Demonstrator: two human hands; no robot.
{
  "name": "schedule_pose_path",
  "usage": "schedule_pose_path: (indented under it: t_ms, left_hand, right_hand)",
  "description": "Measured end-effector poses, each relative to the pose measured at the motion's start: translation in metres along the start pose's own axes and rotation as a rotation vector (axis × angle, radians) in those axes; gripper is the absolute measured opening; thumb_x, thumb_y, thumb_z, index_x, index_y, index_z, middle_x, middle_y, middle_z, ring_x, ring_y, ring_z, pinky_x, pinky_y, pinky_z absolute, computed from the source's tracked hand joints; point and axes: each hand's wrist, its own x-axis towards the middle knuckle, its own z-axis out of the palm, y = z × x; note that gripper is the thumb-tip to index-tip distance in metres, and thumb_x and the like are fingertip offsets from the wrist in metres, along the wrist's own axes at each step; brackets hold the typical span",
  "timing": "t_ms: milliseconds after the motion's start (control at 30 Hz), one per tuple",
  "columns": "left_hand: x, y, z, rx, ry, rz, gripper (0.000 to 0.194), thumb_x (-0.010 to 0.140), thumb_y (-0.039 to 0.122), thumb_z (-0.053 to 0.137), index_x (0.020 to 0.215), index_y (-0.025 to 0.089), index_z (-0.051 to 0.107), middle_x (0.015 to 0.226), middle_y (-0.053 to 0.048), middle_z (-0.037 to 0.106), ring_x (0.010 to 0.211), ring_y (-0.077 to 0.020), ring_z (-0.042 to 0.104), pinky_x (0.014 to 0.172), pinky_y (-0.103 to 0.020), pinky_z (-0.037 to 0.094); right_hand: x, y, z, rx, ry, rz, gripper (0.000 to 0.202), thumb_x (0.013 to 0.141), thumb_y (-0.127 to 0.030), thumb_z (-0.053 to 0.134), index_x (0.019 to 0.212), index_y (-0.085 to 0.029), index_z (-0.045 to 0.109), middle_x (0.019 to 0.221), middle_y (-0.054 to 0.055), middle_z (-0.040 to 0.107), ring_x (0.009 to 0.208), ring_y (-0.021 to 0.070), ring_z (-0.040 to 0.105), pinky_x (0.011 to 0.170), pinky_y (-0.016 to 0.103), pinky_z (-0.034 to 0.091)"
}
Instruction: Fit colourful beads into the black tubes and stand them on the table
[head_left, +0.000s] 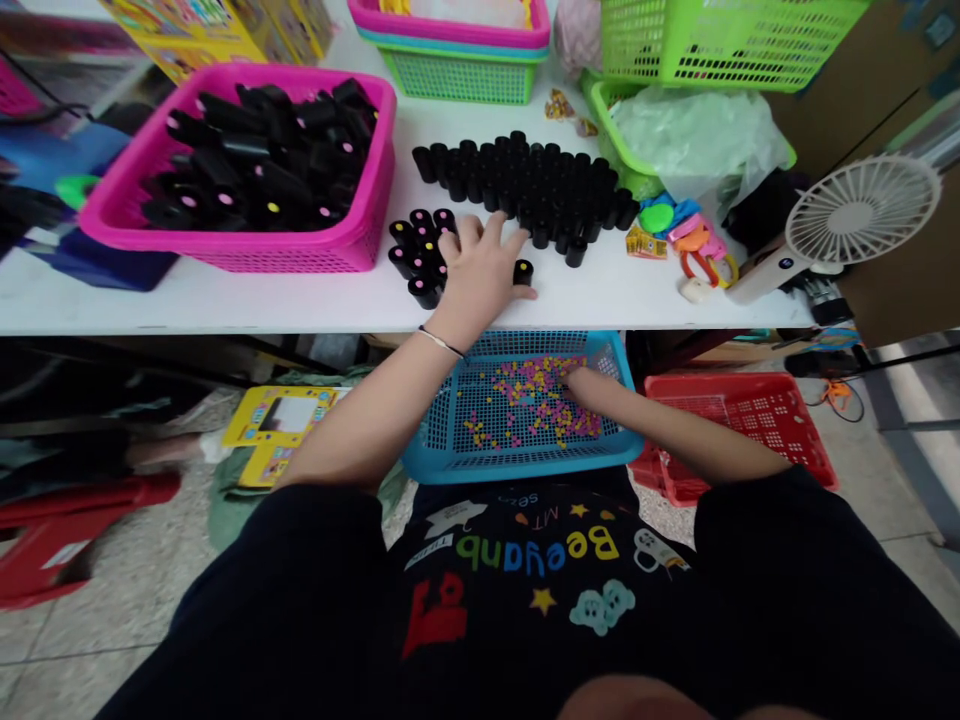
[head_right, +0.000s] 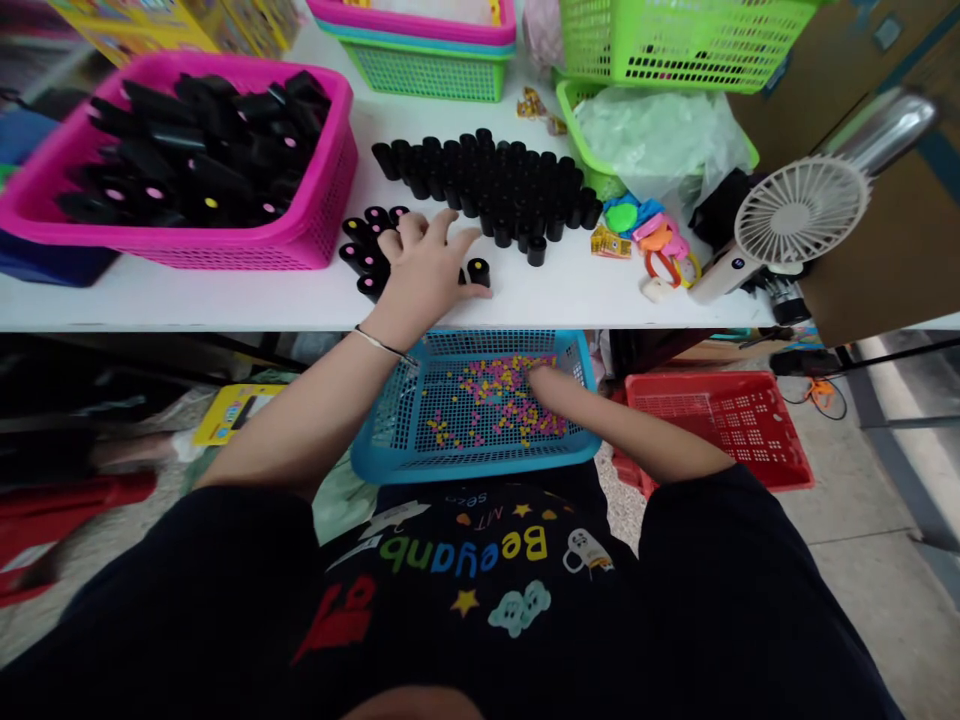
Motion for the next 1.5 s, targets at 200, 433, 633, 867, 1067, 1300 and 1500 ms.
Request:
schedule_pose_path:
  t_ms: [200, 433, 633, 867, 1067, 1300, 1500]
  left_hand:
    - [0.044, 0.047, 0.018, -0.113, -0.030, 0.108, 0.058, 0.082, 0.045, 0.087, 0.136, 0.036, 0.069, 0.174, -0.003, 0.037, 0.155, -0.0508, 0.023, 0.123, -0.074, 0.015]
    - [0.062, 0.063, 0.035, -0.118, -0.035, 0.162, 0.027, 0.088, 0.029, 0.076, 0.115, 0.027, 0.079, 0.174, -0.001, 0.039, 0.154, -0.0483, 0.023, 0.118, -0.071, 0.026]
    - [0.030, 0.050, 0.049, -0.187, -0.170, 0.233, 0.027, 0.085, 0.022, 0.074, 0.111, 0.016, 0.069, 0.144, -0.018, 0.064, 0.134, -0.0429, 0.053, 0.107, -0.055, 0.046]
    - [0.012, 0.021, 0.076, -0.589, -0.139, 0.233, 0.028, 0.085, 0.024, 0.072, 0.107, 0.022, 0.054, 0.097, -0.004, 0.074, 0.087, -0.0190, 0.070, 0.080, -0.032, 0.054]
    - [0.012, 0.022, 0.078, -0.676, -0.103, 0.259, 0.025, 0.085, 0.022, 0.070, 0.105, 0.022, 0.055, 0.100, -0.004, 0.077, 0.092, -0.0187, 0.074, 0.087, -0.033, 0.057]
    - [0.012, 0.023, 0.073, -0.728, -0.129, 0.233, 0.024, 0.084, 0.020, 0.071, 0.103, 0.021, 0.056, 0.099, -0.005, 0.079, 0.096, -0.0191, 0.077, 0.086, -0.030, 0.057]
    - [0.012, 0.023, 0.075, -0.761, -0.129, 0.214, 0.036, 0.080, 0.019, 0.075, 0.107, 0.022, 0.050, 0.093, -0.003, 0.080, 0.091, -0.0195, 0.077, 0.081, -0.030, 0.055]
  right_hand:
    - [0.010, 0.000, 0.006, -0.054, -0.009, 0.001, 0.016, 0.101, -0.007, 0.056, 0.093, -0.010, 0.069, 0.113, 0.021, 0.075, 0.095, 0.0239, 0.074, 0.082, 0.027, 0.054]
    - [0.007, -0.002, 0.011, -0.067, -0.011, -0.022, 0.030, 0.099, 0.000, 0.047, 0.082, -0.012, 0.067, 0.092, 0.016, 0.076, 0.087, 0.0212, 0.072, 0.079, 0.026, 0.052]
    - [-0.013, 0.004, -0.008, 0.051, 0.036, -0.109, 0.025, 0.102, -0.009, 0.056, 0.092, -0.012, 0.079, 0.102, 0.015, 0.082, 0.093, 0.0213, 0.076, 0.089, 0.027, 0.054]
    - [-0.028, 0.037, -0.058, 0.687, 0.713, -0.189, 0.030, 0.105, -0.040, 0.062, 0.117, -0.021, 0.081, 0.104, 0.007, 0.077, 0.078, 0.0164, 0.068, 0.074, 0.032, 0.060]
    - [0.000, 0.046, -0.069, 0.518, 0.943, -0.110, 0.026, 0.100, -0.037, 0.066, 0.101, -0.019, 0.084, 0.107, 0.010, 0.069, 0.088, 0.0204, 0.064, 0.070, 0.033, 0.060]
    - [-0.002, 0.042, -0.072, 0.649, 0.897, -0.044, 0.015, 0.093, -0.031, 0.074, 0.091, -0.018, 0.083, 0.098, 0.008, 0.070, 0.083, 0.0190, 0.067, 0.068, 0.032, 0.060]
    - [0.005, 0.027, -0.088, 1.268, 0.691, 0.165, 0.016, 0.089, -0.013, 0.073, 0.104, -0.013, 0.076, 0.069, -0.003, 0.062, 0.052, 0.0075, 0.056, 0.044, 0.017, 0.044]
